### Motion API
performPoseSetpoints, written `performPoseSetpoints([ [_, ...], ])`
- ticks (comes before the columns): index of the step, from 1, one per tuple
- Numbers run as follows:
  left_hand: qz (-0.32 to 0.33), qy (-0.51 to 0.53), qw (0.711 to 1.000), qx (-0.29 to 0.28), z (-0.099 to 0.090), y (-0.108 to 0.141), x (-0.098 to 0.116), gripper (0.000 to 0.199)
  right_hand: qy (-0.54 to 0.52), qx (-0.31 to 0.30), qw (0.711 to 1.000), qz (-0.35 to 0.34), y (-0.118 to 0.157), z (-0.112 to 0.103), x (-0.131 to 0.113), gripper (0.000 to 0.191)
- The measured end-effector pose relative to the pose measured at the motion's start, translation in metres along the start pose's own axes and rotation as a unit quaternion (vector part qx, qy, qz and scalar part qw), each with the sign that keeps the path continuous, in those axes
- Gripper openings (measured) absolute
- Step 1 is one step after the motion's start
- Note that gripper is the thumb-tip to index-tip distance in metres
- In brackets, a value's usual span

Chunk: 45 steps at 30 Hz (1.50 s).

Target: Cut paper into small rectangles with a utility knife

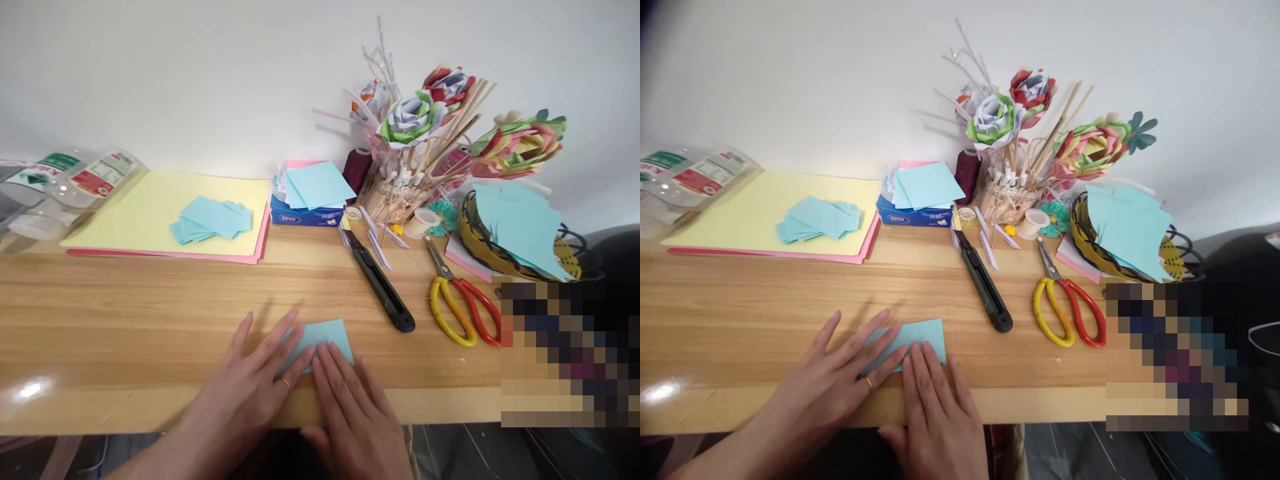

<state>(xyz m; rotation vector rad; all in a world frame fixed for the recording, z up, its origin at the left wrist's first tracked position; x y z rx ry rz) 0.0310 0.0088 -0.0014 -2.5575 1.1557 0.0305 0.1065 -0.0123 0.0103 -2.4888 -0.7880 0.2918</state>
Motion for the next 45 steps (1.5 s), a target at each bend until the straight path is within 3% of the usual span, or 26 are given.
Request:
performPoseSetpoints([
  [3, 0.012, 0.023, 0.999, -0.021, 0.005, 0.003, -0.001, 0.038, 0.032, -0.045, 0.998, -0.042, -0.001, 0.005, -0.006, 0.046],
  [10, 0.093, 0.059, 0.991, -0.080, 0.001, 0.010, -0.007, 0.053, 0.029, -0.070, 0.996, -0.053, 0.000, 0.003, 0.001, 0.049],
  [17, 0.111, 0.085, 0.983, -0.118, 0.005, 0.021, -0.015, 0.062, 0.039, -0.105, 0.993, -0.048, 0.007, 0.001, 0.012, 0.045],
  [24, 0.090, 0.166, 0.971, -0.146, 0.010, 0.027, -0.025, 0.071, 0.076, -0.156, 0.982, -0.067, 0.014, 0.003, 0.016, 0.051],
  [28, 0.079, 0.234, 0.960, -0.131, 0.009, 0.029, -0.028, 0.074, 0.042, -0.161, 0.985, -0.051, 0.015, 0.003, 0.017, 0.053],
  [34, 0.089, 0.333, 0.931, -0.119, 0.007, 0.032, -0.040, 0.048, 0.009, -0.200, 0.978, -0.056, 0.021, 0.011, 0.022, 0.068],
  [36, 0.085, 0.374, 0.916, -0.117, 0.001, 0.032, -0.047, 0.042, -0.001, -0.215, 0.975, -0.062, 0.023, 0.015, 0.023, 0.078],
  [39, 0.061, 0.446, 0.891, -0.060, -0.016, 0.028, -0.060, 0.046, -0.044, -0.237, 0.969, -0.050, 0.024, 0.016, 0.024, 0.082],
  [41, 0.059, 0.435, 0.898, -0.028, -0.025, 0.024, -0.060, 0.038, -0.097, -0.243, 0.965, -0.027, 0.022, 0.011, 0.027, 0.078],
  [45, 0.092, 0.287, 0.953, 0.006, -0.035, 0.013, -0.044, 0.040, -0.212, -0.198, 0.956, 0.036, 0.008, -0.009, 0.043, 0.061],
])
Point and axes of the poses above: each hand's wrist, its own y-axis away from the middle knuckle, its own z-axis out of the palm, x = y × z, the point moved 10 cm from there along -y, towards the middle knuckle, and after that the axes turned 5 degrees about z, right-handed, at the moved point
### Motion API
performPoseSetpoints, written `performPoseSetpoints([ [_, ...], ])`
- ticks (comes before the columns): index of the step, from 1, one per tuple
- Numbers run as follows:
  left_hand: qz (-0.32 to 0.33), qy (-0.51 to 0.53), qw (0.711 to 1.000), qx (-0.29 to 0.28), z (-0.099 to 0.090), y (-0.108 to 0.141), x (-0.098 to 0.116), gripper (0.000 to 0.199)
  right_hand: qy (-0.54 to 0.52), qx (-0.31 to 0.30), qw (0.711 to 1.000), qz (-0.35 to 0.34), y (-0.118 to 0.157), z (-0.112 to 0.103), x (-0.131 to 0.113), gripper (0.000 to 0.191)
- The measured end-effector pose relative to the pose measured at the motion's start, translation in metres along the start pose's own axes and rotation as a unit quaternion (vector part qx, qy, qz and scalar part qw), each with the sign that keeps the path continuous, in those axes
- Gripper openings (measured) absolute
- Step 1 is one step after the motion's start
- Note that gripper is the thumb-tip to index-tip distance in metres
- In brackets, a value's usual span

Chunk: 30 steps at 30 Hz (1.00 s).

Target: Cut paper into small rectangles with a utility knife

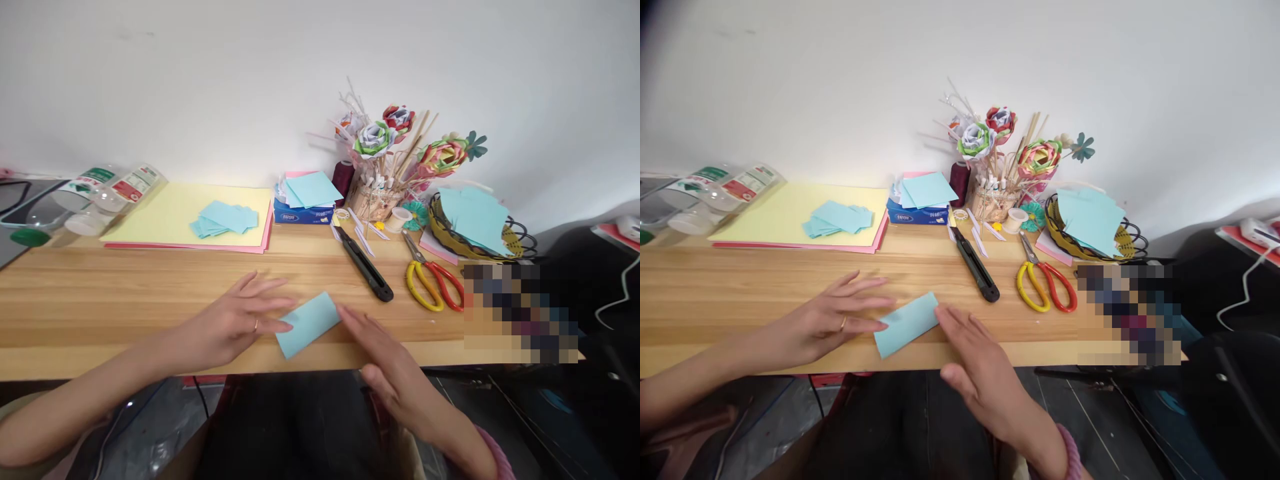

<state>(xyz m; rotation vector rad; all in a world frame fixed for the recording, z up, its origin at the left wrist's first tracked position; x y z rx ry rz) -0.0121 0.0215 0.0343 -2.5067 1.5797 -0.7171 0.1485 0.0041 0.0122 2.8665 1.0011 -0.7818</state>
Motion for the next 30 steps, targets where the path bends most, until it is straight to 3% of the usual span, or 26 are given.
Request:
performPoseSetpoints([
  [3, 0.026, -0.041, 0.997, 0.057, -0.011, -0.010, 0.012, 0.036, 0.036, 0.084, 0.994, 0.066, -0.015, -0.027, 0.023, 0.050],
  [5, 0.038, -0.033, 0.998, 0.032, -0.007, -0.015, 0.019, 0.038, 0.160, 0.119, 0.972, 0.126, -0.030, -0.038, 0.041, 0.049],
  [10, 0.039, -0.053, 0.993, -0.101, 0.028, -0.014, 0.030, 0.049, 0.266, 0.111, 0.940, 0.180, -0.067, -0.035, 0.063, 0.053],
  [16, 0.005, -0.155, 0.985, -0.078, 0.048, -0.009, 0.010, 0.033, 0.352, 0.088, 0.910, 0.200, -0.079, -0.026, 0.072, 0.040],
  [22, 0.009, -0.278, 0.959, -0.055, 0.052, -0.013, -0.005, 0.032, 0.366, 0.092, 0.909, 0.175, -0.049, -0.037, 0.053, 0.044],
  [26, 0.017, -0.302, 0.952, -0.038, 0.049, -0.014, -0.008, 0.031, 0.218, 0.081, 0.971, 0.060, -0.003, -0.034, 0.014, 0.044],
  [30, 0.018, -0.294, 0.956, 0.005, 0.042, -0.017, -0.009, 0.028, 0.145, 0.030, 0.988, 0.044, 0.041, -0.022, -0.008, 0.042],
])
Point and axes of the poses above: each hand's wrist, its own y-axis away from the middle knuckle, its own z-axis out of the palm, x = y × z, the point moved 10 cm from there along -y, towards the middle knuckle, and after that the axes turned 5 degrees about z, right-handed, at the moved point
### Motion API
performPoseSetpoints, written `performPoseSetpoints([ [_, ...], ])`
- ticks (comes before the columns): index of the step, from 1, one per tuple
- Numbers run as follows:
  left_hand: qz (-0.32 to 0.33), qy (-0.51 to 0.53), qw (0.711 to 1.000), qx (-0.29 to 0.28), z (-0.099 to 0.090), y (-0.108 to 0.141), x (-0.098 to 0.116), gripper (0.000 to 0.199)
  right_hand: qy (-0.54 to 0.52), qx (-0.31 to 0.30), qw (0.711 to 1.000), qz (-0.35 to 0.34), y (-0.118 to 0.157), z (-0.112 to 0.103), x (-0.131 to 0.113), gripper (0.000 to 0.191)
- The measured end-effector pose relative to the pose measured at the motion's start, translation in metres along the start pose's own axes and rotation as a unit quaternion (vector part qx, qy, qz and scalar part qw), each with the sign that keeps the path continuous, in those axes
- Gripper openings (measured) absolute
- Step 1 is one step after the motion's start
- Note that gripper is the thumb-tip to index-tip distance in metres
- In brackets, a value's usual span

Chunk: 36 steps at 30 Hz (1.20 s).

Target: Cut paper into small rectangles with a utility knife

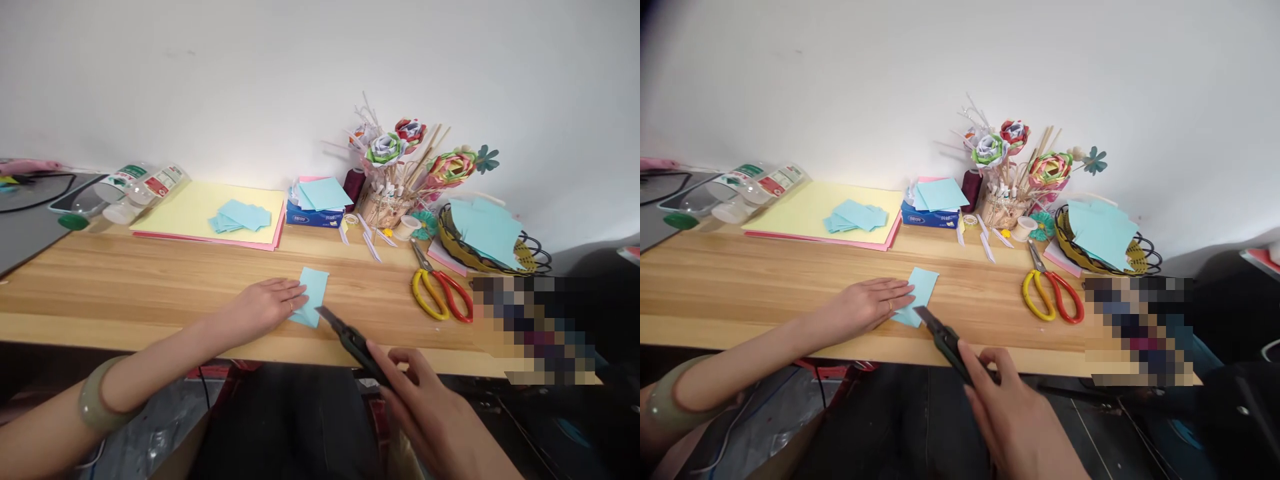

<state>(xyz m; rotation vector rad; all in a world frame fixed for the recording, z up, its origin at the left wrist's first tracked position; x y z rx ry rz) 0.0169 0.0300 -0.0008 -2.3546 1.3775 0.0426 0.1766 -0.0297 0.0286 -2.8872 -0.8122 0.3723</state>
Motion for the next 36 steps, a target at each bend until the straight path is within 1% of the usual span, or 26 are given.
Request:
performPoseSetpoints([
  [2, 0.000, 0.004, 1.000, 0.022, -0.004, -0.003, -0.002, 0.027, -0.015, -0.041, 0.999, 0.013, 0.013, 0.008, -0.005, 0.043],
  [4, 0.005, 0.000, 0.999, 0.035, -0.007, -0.006, -0.002, 0.026, -0.029, -0.060, 0.997, 0.029, 0.020, 0.012, -0.008, 0.044],
  [8, 0.030, -0.017, 0.998, 0.047, -0.011, -0.010, 0.000, 0.025, -0.081, -0.041, 0.995, 0.046, 0.019, 0.010, -0.006, 0.042],
  [10, 0.038, -0.017, 0.998, 0.047, -0.011, -0.010, 0.001, 0.024, -0.111, -0.045, 0.991, 0.059, 0.019, 0.009, -0.002, 0.034],
  [13, 0.037, -0.009, 0.998, 0.047, -0.010, -0.011, -0.001, 0.024, -0.133, -0.074, 0.984, 0.097, 0.023, 0.011, 0.007, 0.016],
  [15, 0.039, -0.006, 0.998, 0.048, -0.010, -0.013, -0.002, 0.024, -0.108, -0.077, 0.985, 0.110, 0.025, 0.011, 0.012, 0.012],
  [16, 0.042, -0.007, 0.998, 0.049, -0.011, -0.014, -0.002, 0.024, -0.078, -0.065, 0.990, 0.100, 0.025, 0.008, 0.011, 0.016],
  [19, 0.048, -0.009, 0.998, 0.048, -0.012, -0.016, -0.002, 0.024, 0.055, -0.017, 0.998, 0.026, 0.020, 0.002, -0.001, 0.036],
  [21, 0.049, -0.006, 0.998, 0.047, -0.013, -0.017, -0.002, 0.023, 0.136, 0.019, 0.990, -0.023, 0.015, 0.001, -0.012, 0.041],
  [23, 0.051, -0.004, 0.998, 0.042, -0.013, -0.018, -0.002, 0.022, 0.186, 0.041, 0.980, -0.051, 0.012, 0.003, -0.020, 0.043],
  [24, 0.051, -0.005, 0.998, 0.039, -0.013, -0.018, -0.001, 0.022, 0.201, 0.046, 0.977, -0.059, 0.010, 0.004, -0.024, 0.044],
  [27, 0.057, -0.016, 0.998, 0.025, -0.011, -0.017, 0.000, 0.019, 0.220, 0.032, 0.973, -0.064, 0.008, 0.010, -0.029, 0.047],
  [33, 0.067, -0.038, 0.997, -0.014, -0.003, -0.015, 0.001, 0.021, 0.222, 0.026, 0.974, -0.044, 0.003, 0.013, -0.032, 0.046],
  [36, 0.070, -0.037, 0.996, -0.031, -0.004, -0.016, 0.002, 0.023, 0.230, 0.034, 0.972, -0.035, 0.001, 0.012, -0.033, 0.045],
])
Point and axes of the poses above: each hand's wrist, its own y-axis away from the middle knuckle, its own z-axis out of the palm, x = y × z, the point moved 10 cm from there along -y, towards the middle knuckle, and after that the axes turned 5 degrees about z, right-handed, at the moved point
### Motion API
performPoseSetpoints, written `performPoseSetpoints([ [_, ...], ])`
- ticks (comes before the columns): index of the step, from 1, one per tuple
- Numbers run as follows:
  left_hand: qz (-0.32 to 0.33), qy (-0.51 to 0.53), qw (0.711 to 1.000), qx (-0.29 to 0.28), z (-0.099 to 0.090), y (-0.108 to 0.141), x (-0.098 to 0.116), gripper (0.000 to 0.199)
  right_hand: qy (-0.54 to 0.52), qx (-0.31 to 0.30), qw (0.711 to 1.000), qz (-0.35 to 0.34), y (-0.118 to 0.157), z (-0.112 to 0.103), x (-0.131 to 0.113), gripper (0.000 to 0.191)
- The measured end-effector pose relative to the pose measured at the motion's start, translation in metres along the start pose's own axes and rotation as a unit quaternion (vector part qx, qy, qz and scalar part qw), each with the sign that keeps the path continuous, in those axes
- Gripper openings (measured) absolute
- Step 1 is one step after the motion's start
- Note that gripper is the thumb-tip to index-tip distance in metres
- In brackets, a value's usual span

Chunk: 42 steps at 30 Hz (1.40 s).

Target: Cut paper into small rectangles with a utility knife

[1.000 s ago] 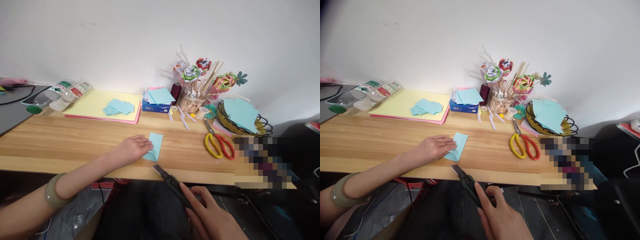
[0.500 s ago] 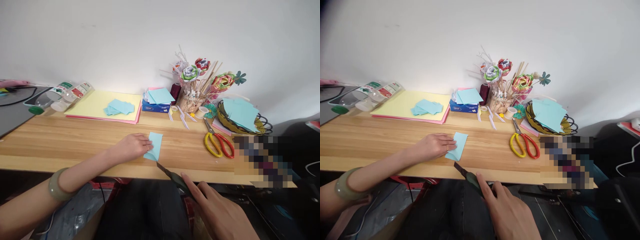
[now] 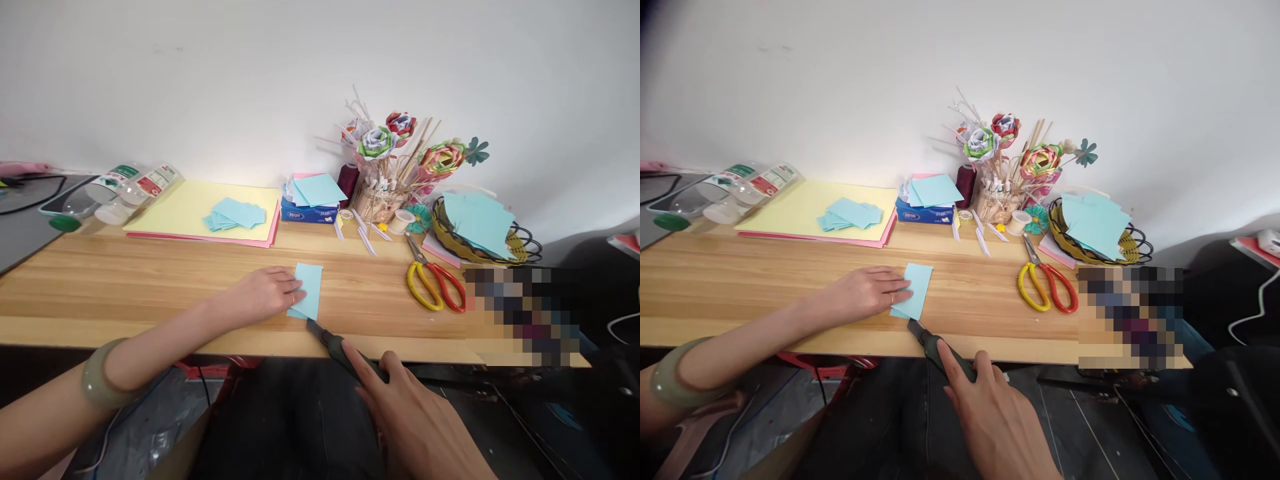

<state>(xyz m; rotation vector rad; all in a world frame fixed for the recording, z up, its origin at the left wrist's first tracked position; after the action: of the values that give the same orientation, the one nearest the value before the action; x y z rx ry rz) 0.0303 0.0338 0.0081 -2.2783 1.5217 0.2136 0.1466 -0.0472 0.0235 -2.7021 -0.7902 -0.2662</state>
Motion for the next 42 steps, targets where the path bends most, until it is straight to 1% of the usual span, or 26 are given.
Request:
performPoseSetpoints([
  [2, 0.006, 0.024, 1.000, -0.012, -0.005, -0.001, -0.001, 0.023, 0.001, 0.002, 1.000, 0.003, 0.000, -0.001, 0.000, 0.045],
  [6, 0.005, 0.120, 0.992, -0.046, -0.011, -0.004, -0.012, 0.030, -0.007, -0.009, 1.000, 0.002, 0.000, -0.001, -0.002, 0.044],
  [8, -0.005, 0.148, 0.989, -0.028, -0.014, -0.007, -0.021, 0.035, -0.009, -0.018, 1.000, 0.002, -0.001, 0.002, -0.002, 0.042],
  [11, -0.063, 0.136, 0.988, 0.030, -0.015, -0.012, -0.036, 0.035, -0.013, -0.026, 1.000, 0.004, -0.001, 0.005, -0.002, 0.041],
  [13, -0.094, 0.122, 0.987, 0.049, -0.012, -0.015, -0.038, 0.034, -0.016, -0.025, 1.000, 0.003, -0.001, 0.006, -0.002, 0.042],
  [15, -0.112, 0.127, 0.984, 0.051, -0.008, -0.018, -0.036, 0.035, -0.019, -0.022, 1.000, 0.003, 0.000, 0.005, -0.002, 0.042],
  [17, -0.136, 0.140, 0.980, 0.040, -0.002, -0.019, -0.035, 0.035, -0.021, -0.018, 1.000, 0.002, 0.000, 0.004, -0.002, 0.043],
  [19, -0.146, 0.142, 0.979, 0.009, 0.006, -0.020, -0.033, 0.037, -0.023, -0.018, 1.000, 0.001, 0.000, 0.004, -0.002, 0.043],
  [23, -0.111, 0.144, 0.981, -0.064, 0.026, -0.020, -0.022, 0.038, -0.023, -0.027, 0.999, -0.004, 0.001, 0.008, -0.002, 0.042],
  [26, -0.104, 0.151, 0.979, -0.089, 0.036, -0.016, -0.018, 0.040, -0.016, -0.041, 0.999, -0.008, 0.002, 0.012, -0.002, 0.045],
  [31, -0.100, 0.156, 0.977, -0.109, 0.041, -0.012, -0.017, 0.043, -0.006, -0.055, 0.998, -0.009, 0.003, 0.014, -0.002, 0.047],
  [39, -0.103, 0.162, 0.970, -0.147, 0.043, -0.015, -0.016, 0.046, 0.024, -0.046, 0.999, 0.001, 0.002, 0.012, -0.002, 0.050],
  [42, -0.108, 0.163, 0.970, -0.147, 0.043, -0.015, -0.017, 0.046, 0.040, -0.047, 0.998, 0.003, 0.004, 0.013, -0.002, 0.053],
])
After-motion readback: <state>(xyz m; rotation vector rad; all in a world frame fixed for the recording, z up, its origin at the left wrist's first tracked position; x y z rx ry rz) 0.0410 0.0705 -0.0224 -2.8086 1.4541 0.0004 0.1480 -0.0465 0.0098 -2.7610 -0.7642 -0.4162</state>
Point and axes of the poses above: each hand's wrist, its own y-axis away from the middle knuckle, its own z-axis out of the palm, x = y × z, the point moved 10 cm from there along -y, towards the middle knuckle, and after that the axes turned 5 degrees about z, right-handed, at the moved point
